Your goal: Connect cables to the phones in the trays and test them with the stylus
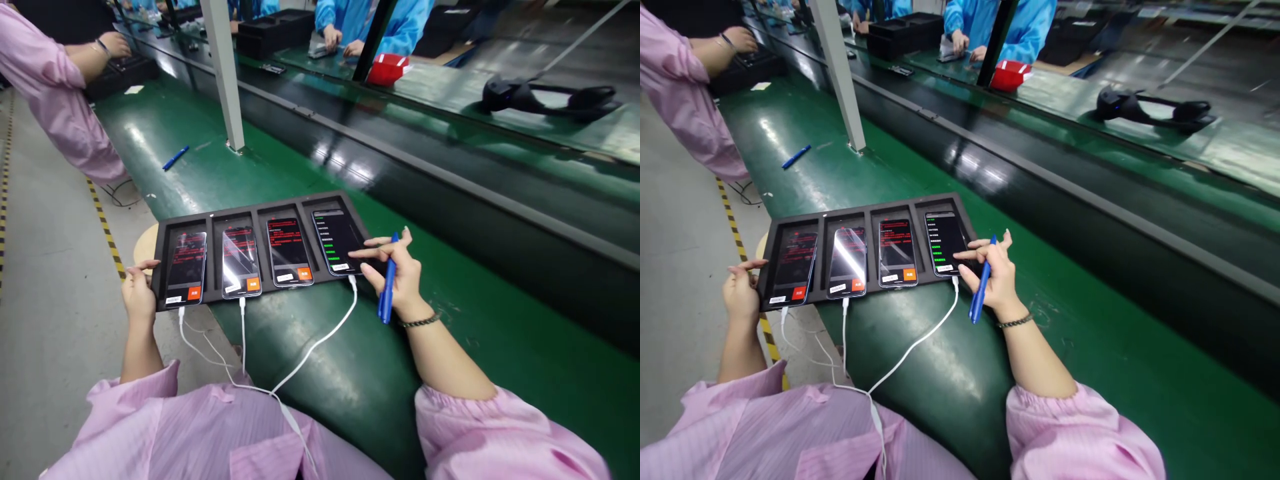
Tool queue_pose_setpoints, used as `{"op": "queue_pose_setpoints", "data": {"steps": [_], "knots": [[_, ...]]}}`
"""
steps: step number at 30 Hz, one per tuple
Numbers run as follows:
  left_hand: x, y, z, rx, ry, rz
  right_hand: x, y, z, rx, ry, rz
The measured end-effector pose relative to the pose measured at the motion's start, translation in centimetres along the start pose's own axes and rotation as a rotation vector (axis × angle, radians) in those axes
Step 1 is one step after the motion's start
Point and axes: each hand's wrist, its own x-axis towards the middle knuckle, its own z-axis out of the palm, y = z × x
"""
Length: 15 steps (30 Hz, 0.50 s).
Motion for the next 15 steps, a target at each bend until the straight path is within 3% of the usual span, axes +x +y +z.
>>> {"op": "queue_pose_setpoints", "data": {"steps": [4,11,13,15], "knots": [[0.1,-0.8,0.0,-0.020,-0.004,-0.024,1.7,1.1,0.5,-0.005,-0.035,0.067],[0.5,-1.8,0.0,-0.077,-0.002,-0.027,4.5,4.5,2.0,-0.038,-0.222,0.159],[0.7,-2.0,0.1,-0.074,0.011,-0.024,4.6,4.4,2.0,-0.037,-0.205,0.149],[0.8,-1.9,0.1,-0.079,0.009,-0.024,4.3,3.6,1.8,-0.018,-0.101,0.138]]}}
